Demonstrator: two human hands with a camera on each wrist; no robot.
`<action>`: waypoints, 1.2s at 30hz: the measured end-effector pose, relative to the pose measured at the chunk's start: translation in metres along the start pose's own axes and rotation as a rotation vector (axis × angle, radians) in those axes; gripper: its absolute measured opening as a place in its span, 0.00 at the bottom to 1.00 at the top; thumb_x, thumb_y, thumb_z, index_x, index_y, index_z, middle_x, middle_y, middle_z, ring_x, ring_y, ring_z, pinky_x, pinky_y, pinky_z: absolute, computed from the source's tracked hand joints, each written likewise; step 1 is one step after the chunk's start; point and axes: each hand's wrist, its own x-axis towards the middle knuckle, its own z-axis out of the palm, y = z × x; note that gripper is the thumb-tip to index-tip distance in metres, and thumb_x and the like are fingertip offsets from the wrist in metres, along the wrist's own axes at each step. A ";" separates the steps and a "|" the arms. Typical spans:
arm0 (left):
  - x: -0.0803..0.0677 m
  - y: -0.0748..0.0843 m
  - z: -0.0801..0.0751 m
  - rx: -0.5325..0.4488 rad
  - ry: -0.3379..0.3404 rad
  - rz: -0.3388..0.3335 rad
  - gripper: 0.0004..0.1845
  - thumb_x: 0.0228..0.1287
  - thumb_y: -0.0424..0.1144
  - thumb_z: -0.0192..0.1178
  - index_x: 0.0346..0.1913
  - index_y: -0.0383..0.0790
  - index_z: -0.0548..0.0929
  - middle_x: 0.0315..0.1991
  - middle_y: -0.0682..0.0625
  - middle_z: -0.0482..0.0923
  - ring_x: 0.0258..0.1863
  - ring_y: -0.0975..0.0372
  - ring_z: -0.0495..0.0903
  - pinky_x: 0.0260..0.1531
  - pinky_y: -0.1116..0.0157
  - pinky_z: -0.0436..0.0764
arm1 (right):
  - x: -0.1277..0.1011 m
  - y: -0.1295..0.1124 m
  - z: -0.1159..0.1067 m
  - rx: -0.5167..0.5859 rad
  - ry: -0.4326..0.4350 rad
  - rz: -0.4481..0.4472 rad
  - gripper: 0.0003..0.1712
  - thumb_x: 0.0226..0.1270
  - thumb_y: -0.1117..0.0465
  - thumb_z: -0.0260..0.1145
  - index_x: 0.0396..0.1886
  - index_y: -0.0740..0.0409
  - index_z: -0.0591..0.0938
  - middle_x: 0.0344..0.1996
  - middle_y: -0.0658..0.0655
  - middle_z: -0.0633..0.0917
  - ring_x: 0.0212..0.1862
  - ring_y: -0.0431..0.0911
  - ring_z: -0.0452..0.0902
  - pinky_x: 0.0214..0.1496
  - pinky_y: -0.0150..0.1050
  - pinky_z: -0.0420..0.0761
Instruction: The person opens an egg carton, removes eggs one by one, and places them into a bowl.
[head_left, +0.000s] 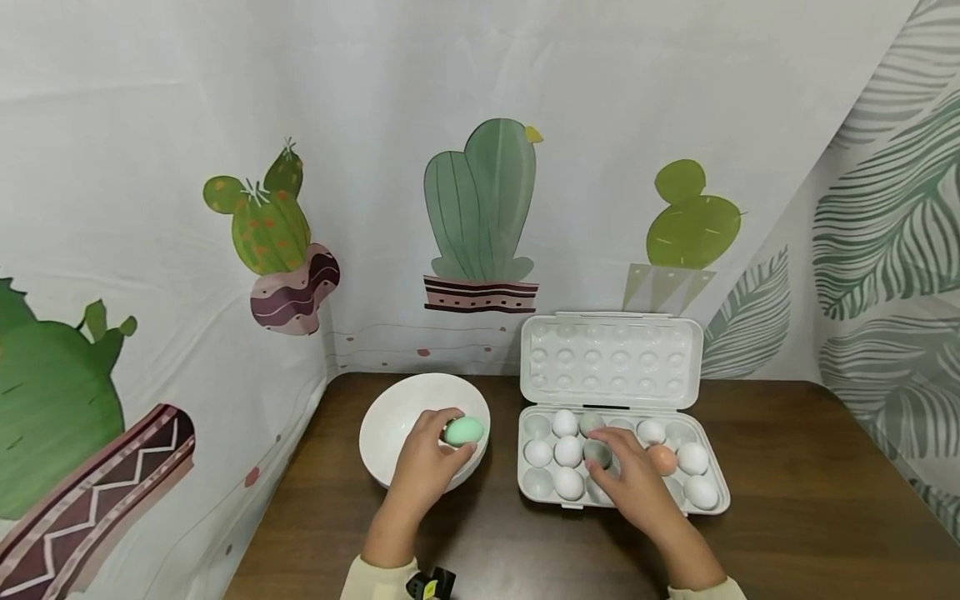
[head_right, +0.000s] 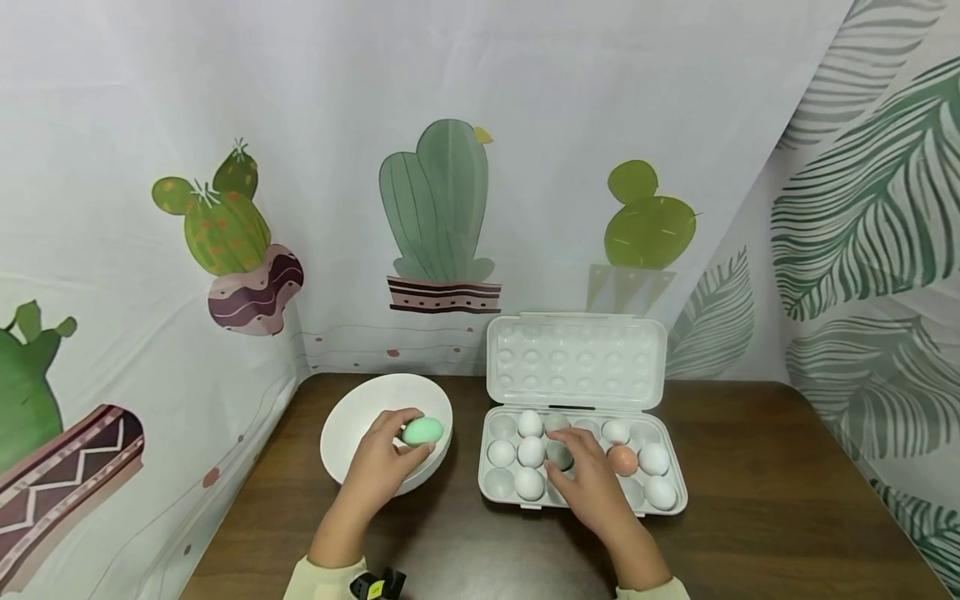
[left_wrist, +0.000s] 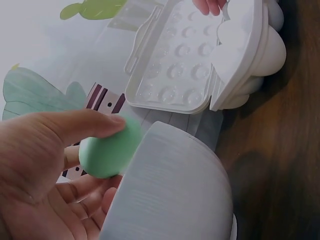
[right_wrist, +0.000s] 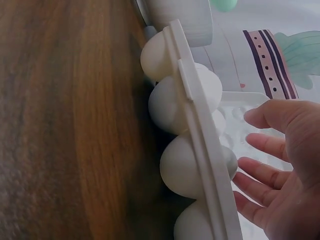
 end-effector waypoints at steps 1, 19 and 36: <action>0.000 0.000 0.000 0.003 -0.004 -0.008 0.23 0.55 0.37 0.74 0.55 0.42 0.82 0.47 0.47 0.78 0.35 0.64 0.82 0.41 0.65 0.83 | 0.000 0.000 0.000 -0.005 0.001 -0.001 0.23 0.58 0.67 0.74 0.54 0.60 0.83 0.54 0.59 0.83 0.58 0.54 0.79 0.63 0.22 0.67; 0.001 -0.010 0.003 0.119 -0.077 -0.039 0.24 0.55 0.35 0.72 0.58 0.43 0.85 0.46 0.45 0.77 0.37 0.62 0.78 0.44 0.59 0.79 | -0.001 0.002 0.001 -0.032 -0.031 0.044 0.22 0.58 0.67 0.74 0.54 0.59 0.84 0.54 0.58 0.82 0.59 0.54 0.79 0.59 0.50 0.77; 0.001 -0.015 0.003 0.153 -0.106 -0.042 0.24 0.54 0.39 0.73 0.56 0.41 0.86 0.41 0.46 0.78 0.34 0.63 0.75 0.39 0.61 0.77 | -0.001 0.002 0.003 -0.038 -0.062 0.084 0.22 0.60 0.67 0.73 0.55 0.60 0.83 0.55 0.60 0.82 0.60 0.56 0.79 0.61 0.55 0.76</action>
